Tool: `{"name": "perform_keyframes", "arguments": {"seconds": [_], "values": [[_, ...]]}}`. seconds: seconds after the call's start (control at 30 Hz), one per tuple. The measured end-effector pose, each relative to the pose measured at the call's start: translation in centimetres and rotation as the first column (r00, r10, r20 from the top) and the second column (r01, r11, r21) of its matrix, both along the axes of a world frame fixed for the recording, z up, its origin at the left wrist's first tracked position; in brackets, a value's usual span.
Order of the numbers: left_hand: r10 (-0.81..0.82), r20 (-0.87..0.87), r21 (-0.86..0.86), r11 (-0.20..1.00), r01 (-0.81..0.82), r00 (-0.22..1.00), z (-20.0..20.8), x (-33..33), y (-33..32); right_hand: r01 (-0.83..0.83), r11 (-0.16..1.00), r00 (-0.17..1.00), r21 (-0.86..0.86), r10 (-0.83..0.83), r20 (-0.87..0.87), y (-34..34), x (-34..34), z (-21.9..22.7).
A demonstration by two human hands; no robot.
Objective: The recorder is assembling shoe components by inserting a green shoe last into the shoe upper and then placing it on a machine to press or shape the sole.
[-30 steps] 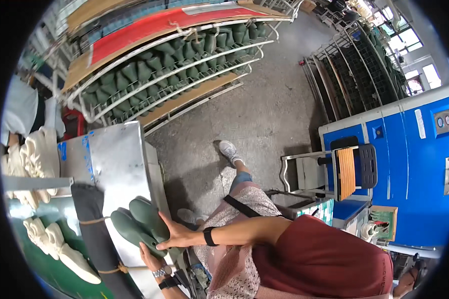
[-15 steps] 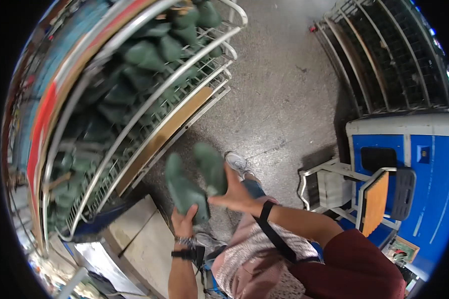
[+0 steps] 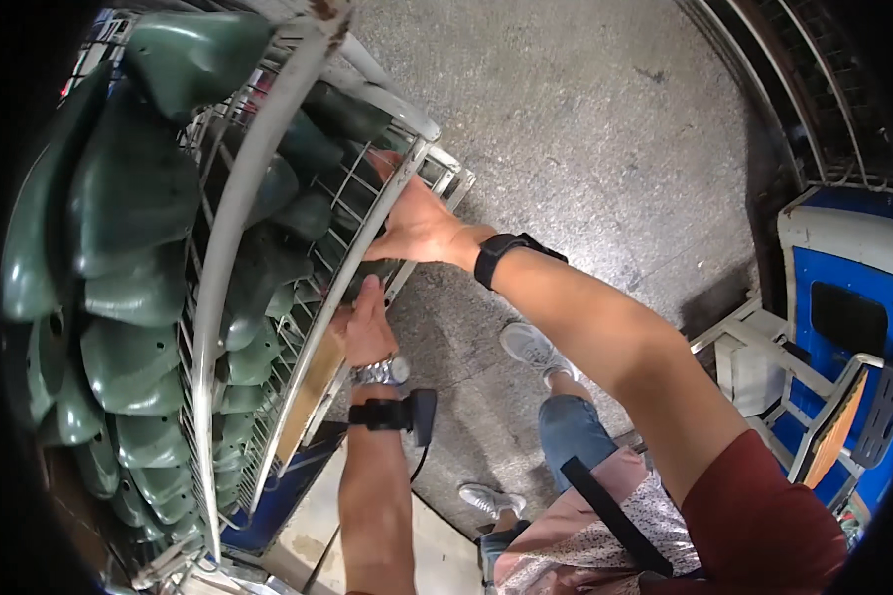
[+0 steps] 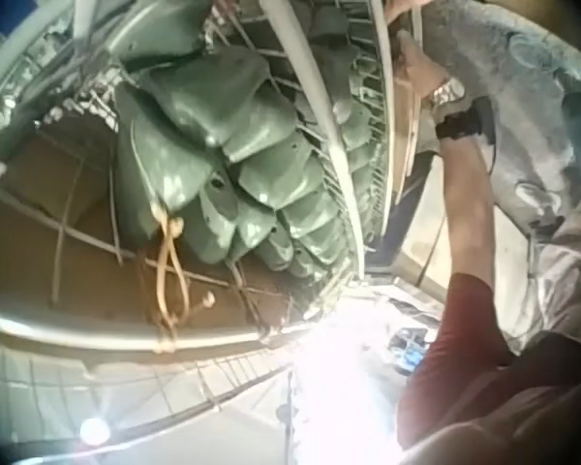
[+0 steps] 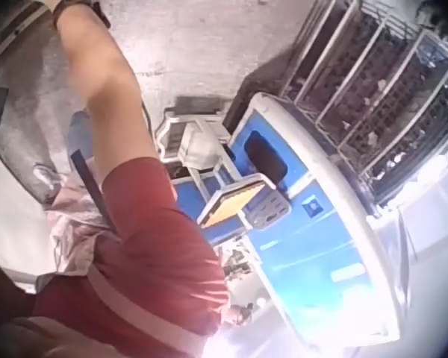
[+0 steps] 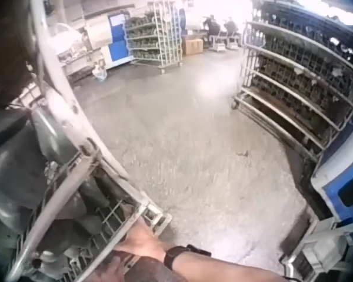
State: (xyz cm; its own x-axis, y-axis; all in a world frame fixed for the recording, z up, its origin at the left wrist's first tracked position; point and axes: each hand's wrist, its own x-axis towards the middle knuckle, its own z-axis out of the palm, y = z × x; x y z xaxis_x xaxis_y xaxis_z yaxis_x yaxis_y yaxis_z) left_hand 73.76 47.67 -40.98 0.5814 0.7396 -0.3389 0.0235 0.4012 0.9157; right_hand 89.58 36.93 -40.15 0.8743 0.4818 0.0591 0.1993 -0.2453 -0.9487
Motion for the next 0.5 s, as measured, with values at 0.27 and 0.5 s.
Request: {"name": "perform_keyframes", "arguments": {"seconds": [0.27,0.5], "values": [[0.011,0.149,-0.171,0.985,0.015,0.989,-6.5,0.8,2.0,0.262,0.916,0.934,0.305,-0.161,-0.320,1.1,-0.7,-5.9],[-0.087,-0.374,-0.235,0.972,-0.004,0.923,-4.5,4.4,0.2,-0.023,0.995,0.906,-0.102,-0.022,-0.422,-9.7,-5.8,-1.4]]}}
